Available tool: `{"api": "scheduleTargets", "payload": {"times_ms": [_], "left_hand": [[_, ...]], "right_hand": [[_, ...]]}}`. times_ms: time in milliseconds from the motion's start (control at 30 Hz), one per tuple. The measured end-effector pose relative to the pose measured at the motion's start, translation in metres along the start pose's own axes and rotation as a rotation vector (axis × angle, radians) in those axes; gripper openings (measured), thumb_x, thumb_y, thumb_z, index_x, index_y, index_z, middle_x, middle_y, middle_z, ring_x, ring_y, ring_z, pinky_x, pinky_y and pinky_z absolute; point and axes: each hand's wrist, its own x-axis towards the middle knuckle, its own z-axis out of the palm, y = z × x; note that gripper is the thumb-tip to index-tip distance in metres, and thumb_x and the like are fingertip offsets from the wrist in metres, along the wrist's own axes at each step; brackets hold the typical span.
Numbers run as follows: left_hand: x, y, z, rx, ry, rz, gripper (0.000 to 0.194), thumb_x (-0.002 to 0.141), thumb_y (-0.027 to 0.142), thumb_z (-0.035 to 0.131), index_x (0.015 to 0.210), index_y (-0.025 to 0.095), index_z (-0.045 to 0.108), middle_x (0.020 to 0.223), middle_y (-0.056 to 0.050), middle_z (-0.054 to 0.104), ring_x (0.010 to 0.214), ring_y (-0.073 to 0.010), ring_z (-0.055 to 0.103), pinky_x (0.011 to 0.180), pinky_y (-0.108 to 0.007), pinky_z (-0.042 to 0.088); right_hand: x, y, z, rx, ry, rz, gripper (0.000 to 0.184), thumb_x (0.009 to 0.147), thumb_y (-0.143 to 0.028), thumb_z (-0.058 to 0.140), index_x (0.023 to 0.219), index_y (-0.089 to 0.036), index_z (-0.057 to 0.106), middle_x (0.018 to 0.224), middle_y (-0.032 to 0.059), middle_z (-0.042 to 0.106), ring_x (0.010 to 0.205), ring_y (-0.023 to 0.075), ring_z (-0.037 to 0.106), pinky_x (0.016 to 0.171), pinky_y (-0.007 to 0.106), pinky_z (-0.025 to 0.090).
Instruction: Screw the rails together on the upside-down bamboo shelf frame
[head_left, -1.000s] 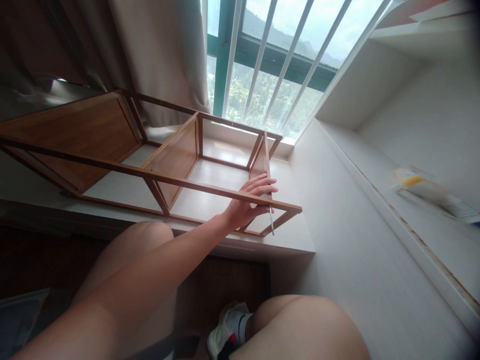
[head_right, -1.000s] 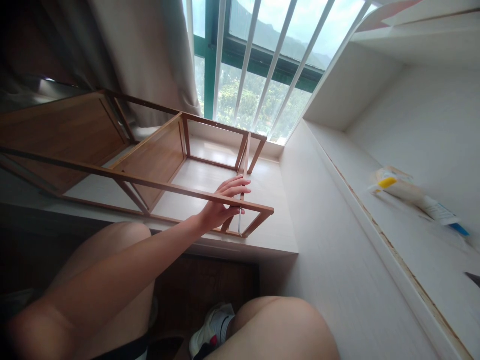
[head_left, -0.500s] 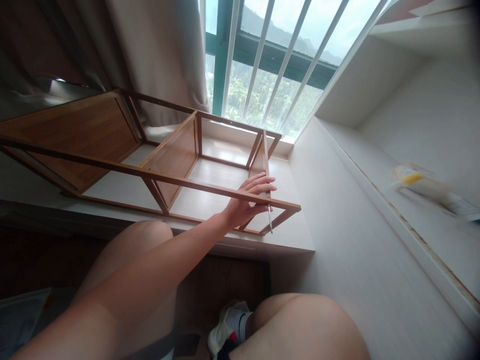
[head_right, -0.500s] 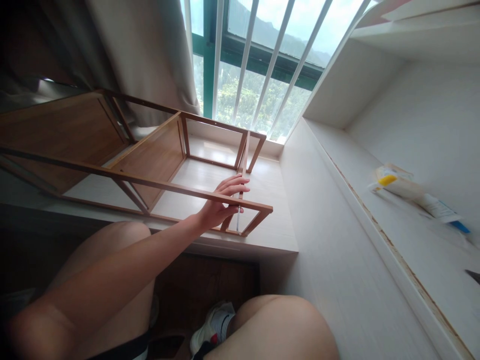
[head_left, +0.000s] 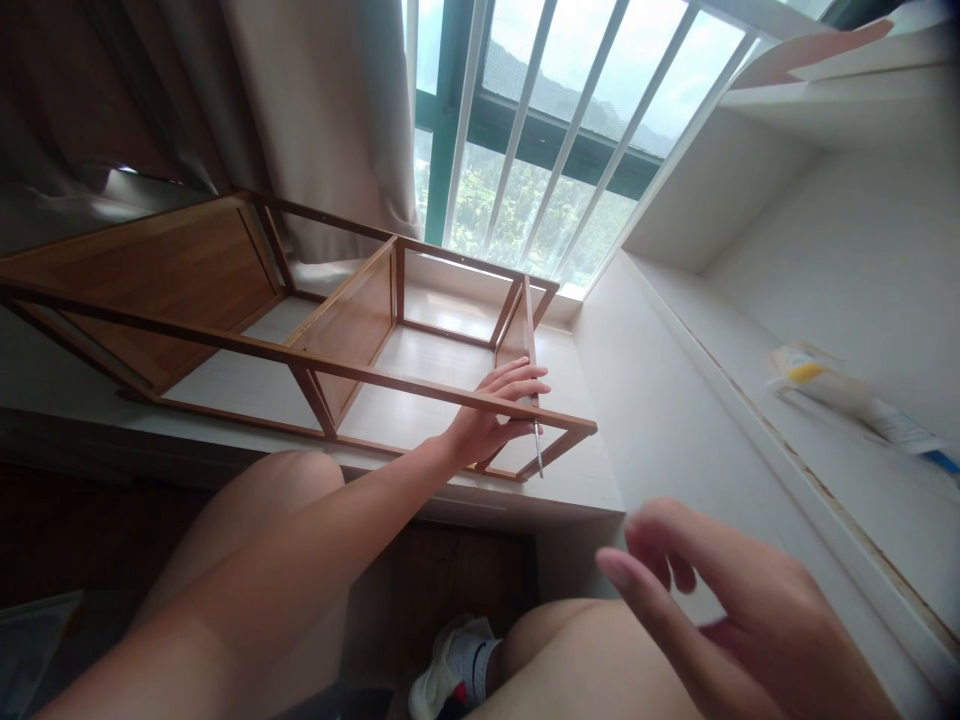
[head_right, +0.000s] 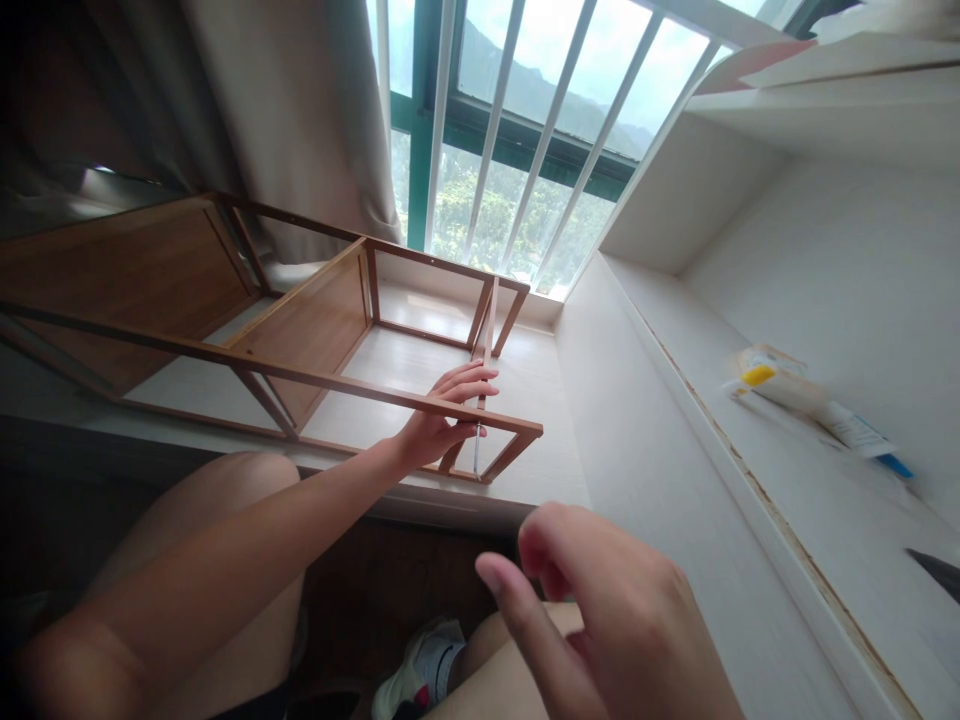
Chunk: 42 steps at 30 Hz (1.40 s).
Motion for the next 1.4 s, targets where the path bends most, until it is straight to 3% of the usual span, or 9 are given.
{"api": "scheduleTargets", "payload": {"times_ms": [133,333,867,1400], "left_hand": [[-0.001,-0.001,0.0,0.003,-0.007,-0.015,0.045,0.084,0.039,0.067,0.125,0.023,0.055,0.138,-0.01,0.055,0.139,-0.0283,0.038,0.115,-0.053,0.033],[-0.001,-0.001,0.0,0.0,-0.018,-0.023,0.044,0.085,0.039,0.066,0.125,0.023,0.055,0.139,-0.01,0.054,0.14,-0.0285,0.037,0.115,-0.054,0.033],[-0.001,-0.001,0.0,0.0,-0.002,-0.002,0.045,0.084,0.041,0.066,0.125,0.023,0.056,0.137,-0.01,0.056,0.138,-0.0281,0.04,0.115,-0.053,0.033],[-0.001,-0.002,0.001,-0.002,-0.002,-0.013,0.044,0.084,0.04,0.066,0.124,0.023,0.056,0.137,-0.01,0.056,0.138,-0.0272,0.04,0.115,-0.053,0.034]], "right_hand": [[0.044,-0.036,0.009,-0.325,-0.055,-0.028,0.038,0.085,-0.053,0.062,0.068,-0.022,0.049,0.053,-0.0049,0.045,0.045,0.0099,0.037,0.045,0.024,0.03],[0.047,-0.037,0.03,-0.445,-0.105,-0.065,0.042,0.087,-0.056,0.057,0.066,-0.022,0.044,0.051,-0.0052,0.045,0.045,0.0101,0.037,0.046,0.022,0.027],[0.062,-0.045,0.055,-0.283,-0.064,0.014,0.041,0.093,-0.047,0.05,0.063,-0.021,0.044,0.052,-0.0035,0.046,0.048,0.0109,0.036,0.049,0.024,0.024],[0.068,-0.039,0.062,-0.233,-0.041,0.055,0.043,0.094,-0.047,0.049,0.061,-0.02,0.044,0.053,-0.0035,0.044,0.05,0.0109,0.036,0.051,0.024,0.025]]}}
